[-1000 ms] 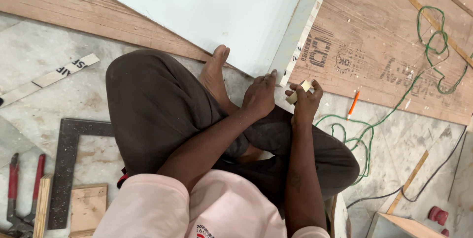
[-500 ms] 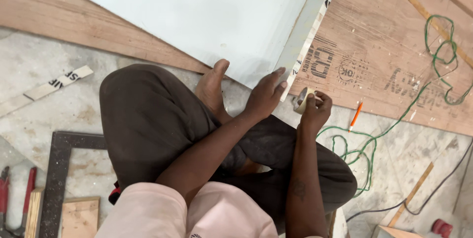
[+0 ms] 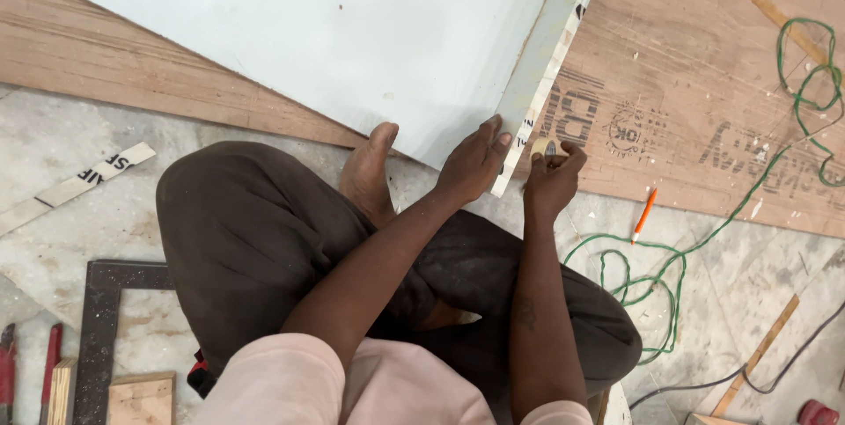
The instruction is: The person sits on the floor and applies masking tape to the edges of a white wooden drawer box. They carefully align and press the tape along the seams and corners. Later, the person uses a metal scraper to smooth the surface of the drawer box.
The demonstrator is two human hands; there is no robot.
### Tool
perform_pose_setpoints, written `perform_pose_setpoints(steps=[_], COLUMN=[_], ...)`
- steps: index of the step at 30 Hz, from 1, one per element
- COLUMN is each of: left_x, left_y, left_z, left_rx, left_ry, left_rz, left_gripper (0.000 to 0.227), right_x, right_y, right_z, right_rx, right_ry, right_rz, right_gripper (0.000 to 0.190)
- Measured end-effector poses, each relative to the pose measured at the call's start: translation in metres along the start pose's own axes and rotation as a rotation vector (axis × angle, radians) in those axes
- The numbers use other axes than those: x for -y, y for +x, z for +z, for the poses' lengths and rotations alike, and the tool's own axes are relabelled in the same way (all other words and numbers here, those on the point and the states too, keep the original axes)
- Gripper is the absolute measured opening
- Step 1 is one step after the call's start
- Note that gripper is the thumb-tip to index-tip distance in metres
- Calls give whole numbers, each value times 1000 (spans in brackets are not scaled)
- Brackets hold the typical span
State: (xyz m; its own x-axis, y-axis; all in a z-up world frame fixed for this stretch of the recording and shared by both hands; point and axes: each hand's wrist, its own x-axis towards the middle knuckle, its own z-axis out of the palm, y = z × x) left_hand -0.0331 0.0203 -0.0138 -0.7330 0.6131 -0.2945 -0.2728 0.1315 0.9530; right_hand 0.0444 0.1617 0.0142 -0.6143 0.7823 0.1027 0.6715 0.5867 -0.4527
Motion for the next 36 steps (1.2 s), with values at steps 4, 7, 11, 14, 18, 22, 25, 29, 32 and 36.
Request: perform_pose_setpoints(steps=[4,7,11,14,18,22,25,29,32,36], left_x=[2,0,-5,-8,-11,-9,-5,-5,-6,1], left_y=[15,20,20,22,20,19,29,50,64,74], left_z=[0,6,5,-1,0,6,3,4,10,3], left_rx=[-32,-122,-41,-25,-80,-88,-51,-101,-112,-6], left_ry=[9,-7,-85,-18,-34,-62,-84,-103,-107,-71], left_rz=[-17,255,208,179,257,324,203,222,341,192], left_gripper=[66,63,63,63,60,59,60,62,66,70], right_x=[4,-2,-13,-16,-18,-21,-22,-22,-24,-16], right_y=[-3,-5,-1,1,1,1,1,0,1,2], right_z=[1,6,12,17,18,19,20,20,21,22], right_rx=[2,5,45,141,149,145,149,139,128,145], right_ry=[-17,-59,-19,8,15,47,27,13,56,39], right_rz=[42,4,31,104,89,100,94,83,59,137], right_gripper=[43,42,45,48,49,49,49,50,51,51])
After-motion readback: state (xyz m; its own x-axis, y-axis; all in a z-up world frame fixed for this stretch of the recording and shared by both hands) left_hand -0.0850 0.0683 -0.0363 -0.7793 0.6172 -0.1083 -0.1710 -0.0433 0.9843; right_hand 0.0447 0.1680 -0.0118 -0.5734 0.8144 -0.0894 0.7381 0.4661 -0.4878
